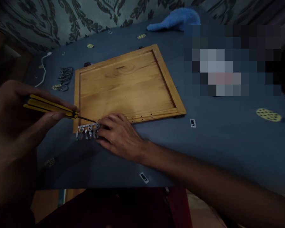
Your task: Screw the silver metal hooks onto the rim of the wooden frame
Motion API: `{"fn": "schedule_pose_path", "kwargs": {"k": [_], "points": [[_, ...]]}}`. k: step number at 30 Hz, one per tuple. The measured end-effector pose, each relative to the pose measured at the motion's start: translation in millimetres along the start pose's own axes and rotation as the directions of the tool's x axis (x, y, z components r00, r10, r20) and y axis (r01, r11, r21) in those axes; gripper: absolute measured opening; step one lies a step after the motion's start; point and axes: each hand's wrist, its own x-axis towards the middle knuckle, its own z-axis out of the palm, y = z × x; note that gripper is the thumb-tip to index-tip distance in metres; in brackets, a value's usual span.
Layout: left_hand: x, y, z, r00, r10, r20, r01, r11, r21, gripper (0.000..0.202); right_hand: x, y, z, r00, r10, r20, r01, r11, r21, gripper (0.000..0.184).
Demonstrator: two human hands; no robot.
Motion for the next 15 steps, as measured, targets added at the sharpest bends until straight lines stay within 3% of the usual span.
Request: {"fn": "schedule_pose_path", "kwargs": {"k": [7,15], "points": [[0.1,2.2,-9.3,0.998,-0.03,0.048,0.025,0.994,0.106,0.02,-0.6,1.0,0.5,1.0,0.003,-0.003,-0.003,1.0,0.004,0.014],[-1.2,0.7,-6.5,0.995,-0.005,0.098,-0.002,0.998,0.065,0.021,0.3,0.6,0.0,1.0,-0.013,-0.012,0.013,1.0,-0.014,0.014]]}}
